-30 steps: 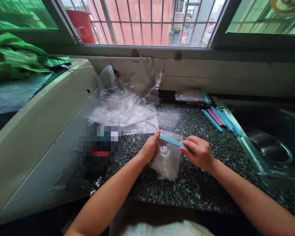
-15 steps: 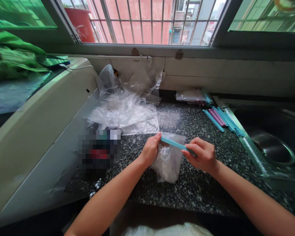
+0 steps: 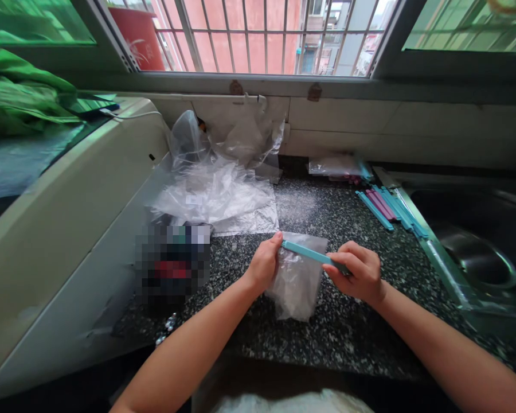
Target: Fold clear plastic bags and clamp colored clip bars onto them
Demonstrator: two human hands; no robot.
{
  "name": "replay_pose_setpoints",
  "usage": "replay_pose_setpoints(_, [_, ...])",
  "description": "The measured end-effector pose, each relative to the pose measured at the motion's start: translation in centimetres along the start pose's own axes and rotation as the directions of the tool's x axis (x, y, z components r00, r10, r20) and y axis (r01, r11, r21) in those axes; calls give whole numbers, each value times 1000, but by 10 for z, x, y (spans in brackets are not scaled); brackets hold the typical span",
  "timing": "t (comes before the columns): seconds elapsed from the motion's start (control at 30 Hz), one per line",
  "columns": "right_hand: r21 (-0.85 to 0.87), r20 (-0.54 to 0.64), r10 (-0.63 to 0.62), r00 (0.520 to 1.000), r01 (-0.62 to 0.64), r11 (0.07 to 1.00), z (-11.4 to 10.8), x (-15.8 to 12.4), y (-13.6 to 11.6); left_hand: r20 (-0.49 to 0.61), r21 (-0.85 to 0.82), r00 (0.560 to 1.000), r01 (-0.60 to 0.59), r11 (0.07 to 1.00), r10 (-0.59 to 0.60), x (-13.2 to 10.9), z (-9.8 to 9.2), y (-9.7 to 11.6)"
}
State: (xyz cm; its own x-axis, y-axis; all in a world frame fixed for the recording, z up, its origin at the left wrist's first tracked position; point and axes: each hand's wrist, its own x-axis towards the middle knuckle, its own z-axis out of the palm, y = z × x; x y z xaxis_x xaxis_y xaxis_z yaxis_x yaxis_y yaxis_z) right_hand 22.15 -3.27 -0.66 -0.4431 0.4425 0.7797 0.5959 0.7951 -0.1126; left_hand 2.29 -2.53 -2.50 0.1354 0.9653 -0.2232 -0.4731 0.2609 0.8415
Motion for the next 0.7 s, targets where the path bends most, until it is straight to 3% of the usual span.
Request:
replay_pose_setpoints(0.47, [132,-98,143,985,-130,983,-5,-2,5,-148,119,977,-137,983,154,12,-9,-4])
replay_pose_setpoints(0.7, [212,-160,183,970,-147,966,-17,1,9,-271,-18,951,-157,987,146,16,-9,7])
